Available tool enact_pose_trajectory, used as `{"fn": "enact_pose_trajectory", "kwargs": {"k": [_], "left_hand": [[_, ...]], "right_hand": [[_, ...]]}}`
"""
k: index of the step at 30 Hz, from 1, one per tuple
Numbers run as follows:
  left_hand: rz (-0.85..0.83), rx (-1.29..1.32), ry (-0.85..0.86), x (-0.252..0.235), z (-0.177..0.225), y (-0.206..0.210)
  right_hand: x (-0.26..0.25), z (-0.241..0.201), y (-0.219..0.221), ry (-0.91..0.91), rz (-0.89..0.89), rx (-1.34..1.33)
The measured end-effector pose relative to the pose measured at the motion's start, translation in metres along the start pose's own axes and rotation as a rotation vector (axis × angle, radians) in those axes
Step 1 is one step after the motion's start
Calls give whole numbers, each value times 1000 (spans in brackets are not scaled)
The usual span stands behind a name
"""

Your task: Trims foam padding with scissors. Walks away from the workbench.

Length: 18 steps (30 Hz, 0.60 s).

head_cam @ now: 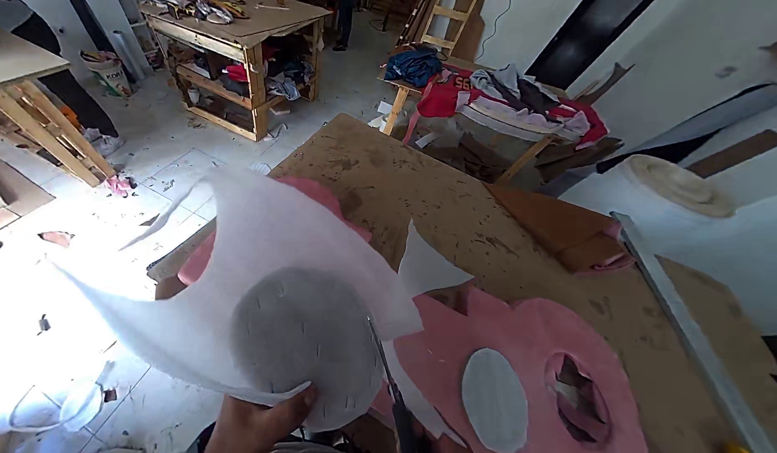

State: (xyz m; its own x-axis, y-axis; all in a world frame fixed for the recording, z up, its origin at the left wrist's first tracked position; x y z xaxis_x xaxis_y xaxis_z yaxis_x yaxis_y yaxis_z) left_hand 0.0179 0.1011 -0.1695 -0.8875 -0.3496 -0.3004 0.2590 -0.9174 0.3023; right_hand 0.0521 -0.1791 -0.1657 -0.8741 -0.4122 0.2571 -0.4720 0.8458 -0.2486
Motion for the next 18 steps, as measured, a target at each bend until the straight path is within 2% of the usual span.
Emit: {"fn": "enact_pose_trajectory", "kwargs": {"k": [7,18], "left_hand": [[-174,-1,-33,-17,-9,-19],[-428,-109,-69,-37,-8,-38]], "right_hand": [[1,-5,-4,63,107,13],[-6,-6,-10,2,78,20]]}}
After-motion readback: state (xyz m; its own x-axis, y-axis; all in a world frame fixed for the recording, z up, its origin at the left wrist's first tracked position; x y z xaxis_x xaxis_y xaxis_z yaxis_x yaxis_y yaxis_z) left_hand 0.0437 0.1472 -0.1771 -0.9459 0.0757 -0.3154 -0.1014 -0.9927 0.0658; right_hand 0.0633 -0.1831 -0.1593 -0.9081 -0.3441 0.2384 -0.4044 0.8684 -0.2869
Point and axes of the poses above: each hand's wrist, its own x-axis away from the middle knuckle, its own y-axis out of the palm, z = x × y, the point moved 1 cm from there along -x, towards the middle knuckle, and after that the axes turned 5 degrees about y, right-handed, at the moved point
